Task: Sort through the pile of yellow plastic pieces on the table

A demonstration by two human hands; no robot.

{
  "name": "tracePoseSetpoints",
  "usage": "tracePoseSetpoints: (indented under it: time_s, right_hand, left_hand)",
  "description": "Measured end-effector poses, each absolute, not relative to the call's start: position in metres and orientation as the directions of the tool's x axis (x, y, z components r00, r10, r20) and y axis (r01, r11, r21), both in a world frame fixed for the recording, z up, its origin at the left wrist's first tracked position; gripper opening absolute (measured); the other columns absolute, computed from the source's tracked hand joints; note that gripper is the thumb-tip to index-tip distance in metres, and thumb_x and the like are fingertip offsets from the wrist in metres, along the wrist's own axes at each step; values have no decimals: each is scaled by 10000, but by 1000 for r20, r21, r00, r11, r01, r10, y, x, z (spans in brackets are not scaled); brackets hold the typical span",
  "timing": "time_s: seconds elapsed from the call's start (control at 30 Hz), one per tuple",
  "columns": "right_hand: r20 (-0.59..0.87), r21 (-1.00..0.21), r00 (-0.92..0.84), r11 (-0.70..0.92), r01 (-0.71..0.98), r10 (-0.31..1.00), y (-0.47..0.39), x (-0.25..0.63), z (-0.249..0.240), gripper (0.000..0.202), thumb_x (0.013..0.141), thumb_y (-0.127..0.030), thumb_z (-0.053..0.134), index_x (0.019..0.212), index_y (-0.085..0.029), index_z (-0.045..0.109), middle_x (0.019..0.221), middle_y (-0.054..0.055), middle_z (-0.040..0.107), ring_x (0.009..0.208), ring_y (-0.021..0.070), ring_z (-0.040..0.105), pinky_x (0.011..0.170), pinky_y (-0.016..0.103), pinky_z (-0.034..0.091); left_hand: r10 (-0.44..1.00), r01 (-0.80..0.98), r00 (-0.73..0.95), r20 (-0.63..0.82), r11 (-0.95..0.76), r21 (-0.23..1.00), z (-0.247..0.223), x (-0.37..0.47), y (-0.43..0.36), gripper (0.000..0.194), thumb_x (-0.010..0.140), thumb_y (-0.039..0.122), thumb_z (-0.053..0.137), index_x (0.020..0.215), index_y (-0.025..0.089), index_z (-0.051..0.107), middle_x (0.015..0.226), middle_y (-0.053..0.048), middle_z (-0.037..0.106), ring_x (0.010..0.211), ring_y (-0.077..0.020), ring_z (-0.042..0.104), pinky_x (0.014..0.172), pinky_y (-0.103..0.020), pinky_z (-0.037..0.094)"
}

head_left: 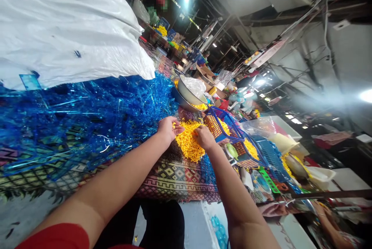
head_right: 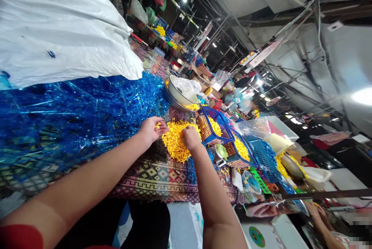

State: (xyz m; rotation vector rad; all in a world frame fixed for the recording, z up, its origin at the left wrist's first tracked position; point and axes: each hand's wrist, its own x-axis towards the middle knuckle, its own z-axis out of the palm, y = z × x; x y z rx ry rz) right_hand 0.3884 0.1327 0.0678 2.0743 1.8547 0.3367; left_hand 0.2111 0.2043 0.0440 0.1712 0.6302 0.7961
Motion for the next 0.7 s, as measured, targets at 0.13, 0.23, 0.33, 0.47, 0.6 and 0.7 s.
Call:
tracePoseSetpoints:
  time_s: [0.13, 0.23, 0.33, 0.47, 0.6, 0.7]
  right_hand:
    - [-17, 476, 155, -128, 870, 988, 128, 385, 64, 204, 830, -253, 445, 911, -142, 595, 960, 118, 551, 927, 211, 470, 744, 272, 377]
    - [16, 469, 155, -144, 871, 988, 123, 387, 62, 179, 832, -216, 426, 887, -141, 579, 945, 114, 547, 913, 209, 461, 751, 279, 371]
    - [92, 428, 162, -186, 885, 982, 120, 393, 61, 178, 834, -192, 410, 859, -130, 575, 919, 121, 556, 905, 206, 466, 775, 280, 361]
    - [168, 303, 204, -247, 920, 964, 117, 406, 60, 169, 824, -185, 422, 844, -127, 580, 885, 116, 578, 890, 193, 494, 779, 269, 361]
    - [186, 148, 245, -274, 950, 951, 115, 420, 59, 146, 795, -200, 466, 798, -133, 596, 809, 84, 608, 798, 166, 537, 719, 245, 381]
    - [240, 16, 293, -306, 952, 925, 109, 428, 58, 168, 771, -209, 493, 862, -137, 614, 806, 69, 633, 751, 156, 562, 690, 241, 401]
  left_hand:
    - [709, -590, 539, -455, 703, 397, 41, 216, 199, 18, 705, 140, 486, 693, 135, 473, 483, -9, 476, 391, -155, 543, 347, -243, 436]
    - [727, -590, 523, -446, 686, 426, 40, 218, 197, 20, 705, 141, 484, 694, 141, 467, 486, -5, 476, 384, -151, 538, 354, -246, 437]
    - [733, -578, 521, -438, 680, 450, 41, 217, 197, 26, 705, 146, 487, 698, 146, 462, 489, -2, 477, 391, -152, 543, 360, -243, 437]
    - [717, -537, 533, -449, 697, 476, 42, 217, 193, 33, 697, 143, 500, 714, 144, 471, 498, -6, 475, 405, -153, 546, 365, -243, 436]
    - [685, -491, 569, -454, 726, 481, 42, 220, 188, 36, 690, 139, 502, 720, 136, 482, 499, -14, 474, 400, -152, 536, 356, -240, 427]
    - [674, -472, 591, -444, 735, 487, 43, 221, 185, 50, 682, 137, 507, 726, 135, 484, 504, -14, 474, 397, -151, 531, 346, -241, 421]
